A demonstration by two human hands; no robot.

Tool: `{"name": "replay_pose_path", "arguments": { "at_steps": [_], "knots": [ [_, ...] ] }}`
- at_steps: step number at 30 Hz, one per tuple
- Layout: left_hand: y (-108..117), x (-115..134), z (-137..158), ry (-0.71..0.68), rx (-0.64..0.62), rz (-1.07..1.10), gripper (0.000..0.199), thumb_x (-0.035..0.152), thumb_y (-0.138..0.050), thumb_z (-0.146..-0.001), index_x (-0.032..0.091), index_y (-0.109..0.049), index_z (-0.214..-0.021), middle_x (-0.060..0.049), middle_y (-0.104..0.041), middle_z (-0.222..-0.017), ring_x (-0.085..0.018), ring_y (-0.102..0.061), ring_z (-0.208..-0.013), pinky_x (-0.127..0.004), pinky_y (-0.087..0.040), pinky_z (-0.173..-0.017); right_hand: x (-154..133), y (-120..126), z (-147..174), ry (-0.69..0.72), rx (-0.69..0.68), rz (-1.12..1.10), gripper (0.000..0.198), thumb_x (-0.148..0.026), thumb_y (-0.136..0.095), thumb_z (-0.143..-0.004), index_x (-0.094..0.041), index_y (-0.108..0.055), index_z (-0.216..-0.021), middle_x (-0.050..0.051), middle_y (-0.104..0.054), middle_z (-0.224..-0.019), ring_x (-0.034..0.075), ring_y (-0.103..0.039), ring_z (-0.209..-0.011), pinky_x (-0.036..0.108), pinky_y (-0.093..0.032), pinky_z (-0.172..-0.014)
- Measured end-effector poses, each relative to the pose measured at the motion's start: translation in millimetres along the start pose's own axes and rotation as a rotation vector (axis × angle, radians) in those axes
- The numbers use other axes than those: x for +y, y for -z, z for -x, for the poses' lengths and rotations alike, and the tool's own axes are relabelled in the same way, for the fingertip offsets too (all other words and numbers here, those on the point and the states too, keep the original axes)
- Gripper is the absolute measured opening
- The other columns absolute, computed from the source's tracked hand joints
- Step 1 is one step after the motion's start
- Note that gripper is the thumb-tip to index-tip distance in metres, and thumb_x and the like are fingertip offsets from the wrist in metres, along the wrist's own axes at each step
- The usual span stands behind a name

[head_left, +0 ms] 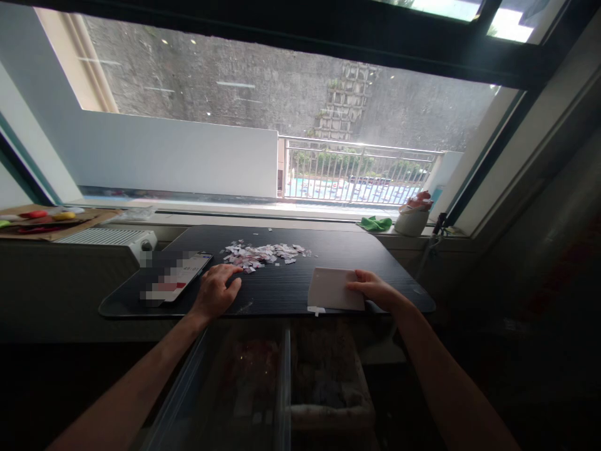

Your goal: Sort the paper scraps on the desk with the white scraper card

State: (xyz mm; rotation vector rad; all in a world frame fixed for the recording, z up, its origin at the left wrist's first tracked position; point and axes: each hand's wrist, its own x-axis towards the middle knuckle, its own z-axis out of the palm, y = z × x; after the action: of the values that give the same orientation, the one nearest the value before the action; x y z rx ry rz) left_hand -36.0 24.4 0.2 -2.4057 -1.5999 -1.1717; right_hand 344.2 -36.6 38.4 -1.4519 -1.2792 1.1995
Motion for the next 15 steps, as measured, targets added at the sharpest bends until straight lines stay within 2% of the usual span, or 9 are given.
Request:
{"name": "replay_pose_path", "arguments": {
  "at_steps": [6, 12, 15],
  "knots": [
    [0, 1, 0, 0.005, -0.003, 0.003, 0.036, 0.037, -0.041, -0.08, 0.019, -0.067, -0.097, -0.01, -0.071, -0.102, -0.029, -0.061, -0.105, -0.047, -0.045, -0.097, -4, 4, 11, -0.01, -0.006, -0.024, 0.029, -0.025, -0.079, -0.053, -0.017, -0.069, -0.079, 0.002, -0.073, -0.079, 0.017, -0.064, -0.07, 0.026, -0.049, -0.063],
    [0, 1, 0, 0.013, -0.003, 0.009, 0.037, 0.037, -0.041, -0.079, 0.019, -0.068, -0.097, -0.01, -0.071, -0.103, -0.03, -0.061, -0.105, -0.048, -0.044, -0.097, -8, 16, 21, -0.013, 0.084, -0.014, 0.025, -0.022, -0.079, -0.052, -0.018, -0.066, -0.074, -0.001, -0.069, -0.071, 0.015, -0.061, -0.065, 0.025, -0.047, -0.06],
    [0, 1, 0, 0.014, -0.003, 0.01, 0.036, 0.037, -0.042, -0.079, 0.02, -0.068, -0.096, -0.01, -0.071, -0.103, -0.029, -0.061, -0.104, -0.048, -0.044, -0.097, -6, 17, 24, -0.028, 0.087, -0.012, 0.025, -0.021, -0.078, -0.053, -0.017, -0.067, -0.074, 0.0, -0.07, -0.072, 0.015, -0.061, -0.065, 0.025, -0.047, -0.06]
  ]
}}
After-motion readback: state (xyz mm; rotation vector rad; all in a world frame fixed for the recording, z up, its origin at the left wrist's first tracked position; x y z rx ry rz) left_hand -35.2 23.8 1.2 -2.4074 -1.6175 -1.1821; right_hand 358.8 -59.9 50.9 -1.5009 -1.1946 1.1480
